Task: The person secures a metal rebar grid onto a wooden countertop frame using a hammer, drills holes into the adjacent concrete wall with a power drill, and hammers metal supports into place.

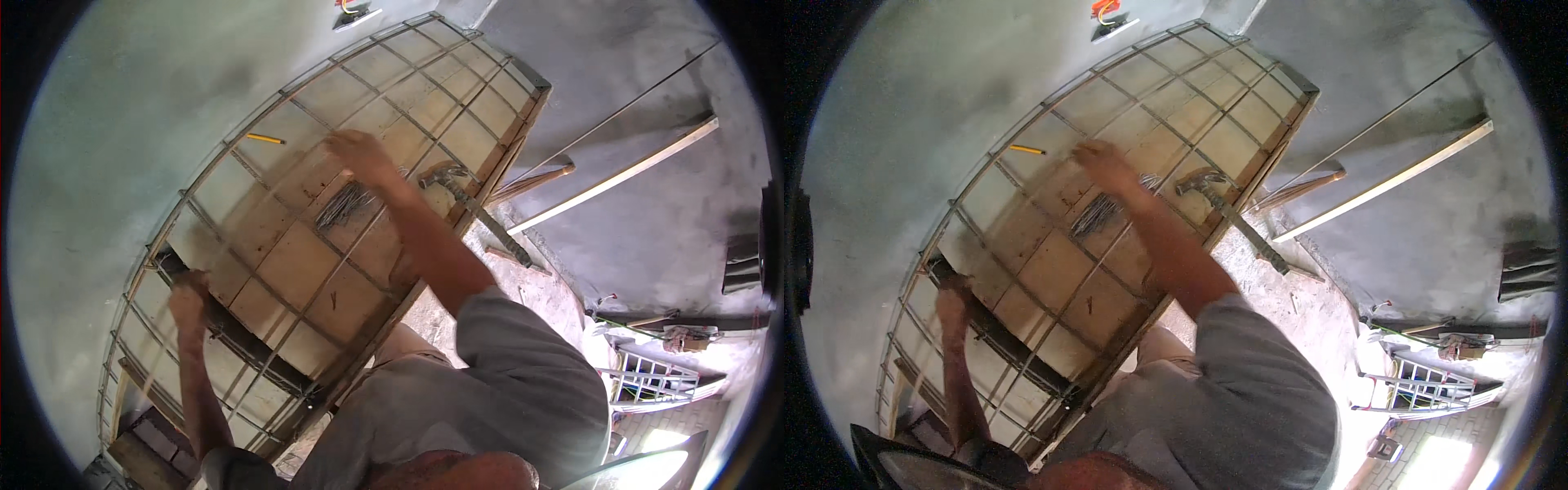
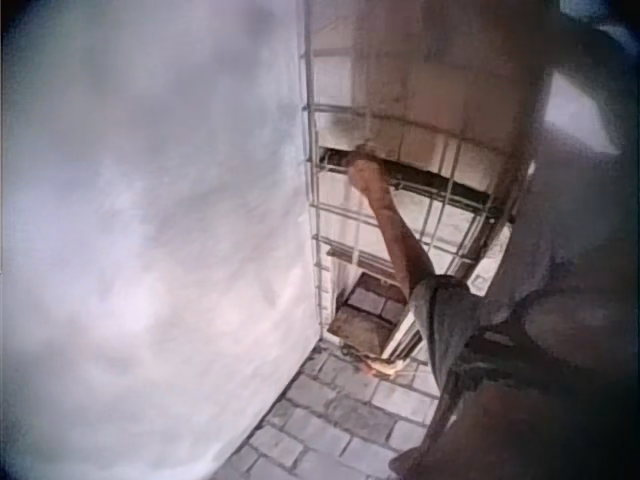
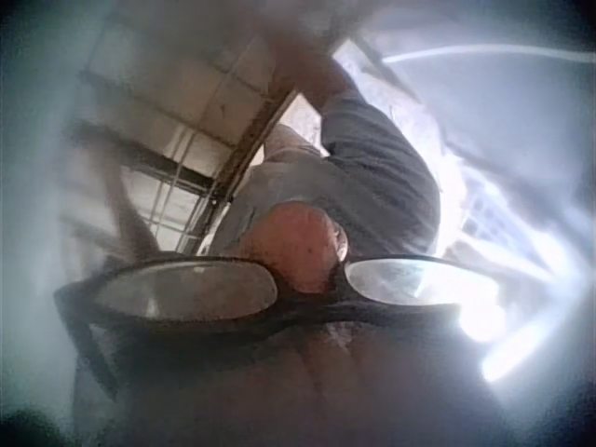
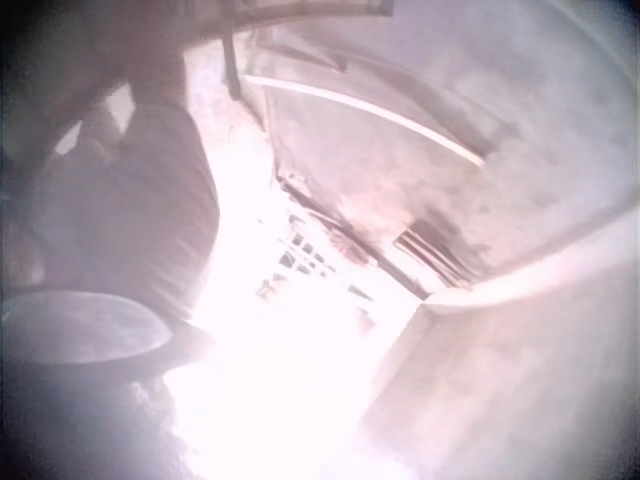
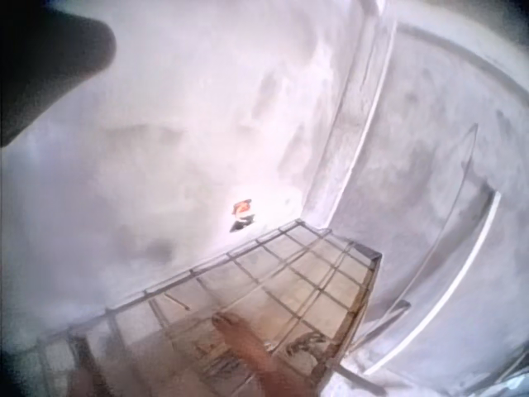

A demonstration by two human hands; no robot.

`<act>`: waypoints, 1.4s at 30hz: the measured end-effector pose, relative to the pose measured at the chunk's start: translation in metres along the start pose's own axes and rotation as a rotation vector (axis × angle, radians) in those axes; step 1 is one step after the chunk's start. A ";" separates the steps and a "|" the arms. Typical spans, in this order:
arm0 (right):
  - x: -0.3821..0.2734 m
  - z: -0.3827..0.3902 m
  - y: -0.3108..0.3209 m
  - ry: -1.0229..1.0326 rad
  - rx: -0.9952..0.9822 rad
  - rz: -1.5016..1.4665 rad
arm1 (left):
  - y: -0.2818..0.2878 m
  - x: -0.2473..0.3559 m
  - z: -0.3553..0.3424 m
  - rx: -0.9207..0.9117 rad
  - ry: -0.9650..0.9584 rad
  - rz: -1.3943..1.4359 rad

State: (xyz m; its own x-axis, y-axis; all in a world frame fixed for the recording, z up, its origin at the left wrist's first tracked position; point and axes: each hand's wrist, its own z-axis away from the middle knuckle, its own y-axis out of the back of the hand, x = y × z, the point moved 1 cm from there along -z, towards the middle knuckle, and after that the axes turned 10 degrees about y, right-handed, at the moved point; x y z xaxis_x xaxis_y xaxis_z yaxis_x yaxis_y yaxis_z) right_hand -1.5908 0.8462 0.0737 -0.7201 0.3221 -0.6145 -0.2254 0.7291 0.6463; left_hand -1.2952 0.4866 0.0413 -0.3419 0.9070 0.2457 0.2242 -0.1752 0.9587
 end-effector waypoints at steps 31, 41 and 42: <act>0.107 0.344 0.450 -0.918 0.589 -0.205 | -0.149 0.228 -0.137 -0.120 0.003 -0.072; 0.237 0.273 0.521 -0.810 0.716 -0.289 | 0.092 0.389 -0.196 -0.130 0.327 0.065; 0.244 0.259 0.522 -0.808 0.709 -0.286 | 0.097 0.395 -0.192 -0.151 0.396 0.022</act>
State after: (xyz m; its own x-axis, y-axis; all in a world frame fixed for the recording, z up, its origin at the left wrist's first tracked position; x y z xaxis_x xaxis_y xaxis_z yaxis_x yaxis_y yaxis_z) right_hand -1.7145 1.4618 0.1438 -0.0044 0.1979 -0.9802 0.2970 0.9362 0.1877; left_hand -1.5834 0.7542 0.2593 -0.6692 0.6906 0.2743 0.1091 -0.2738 0.9556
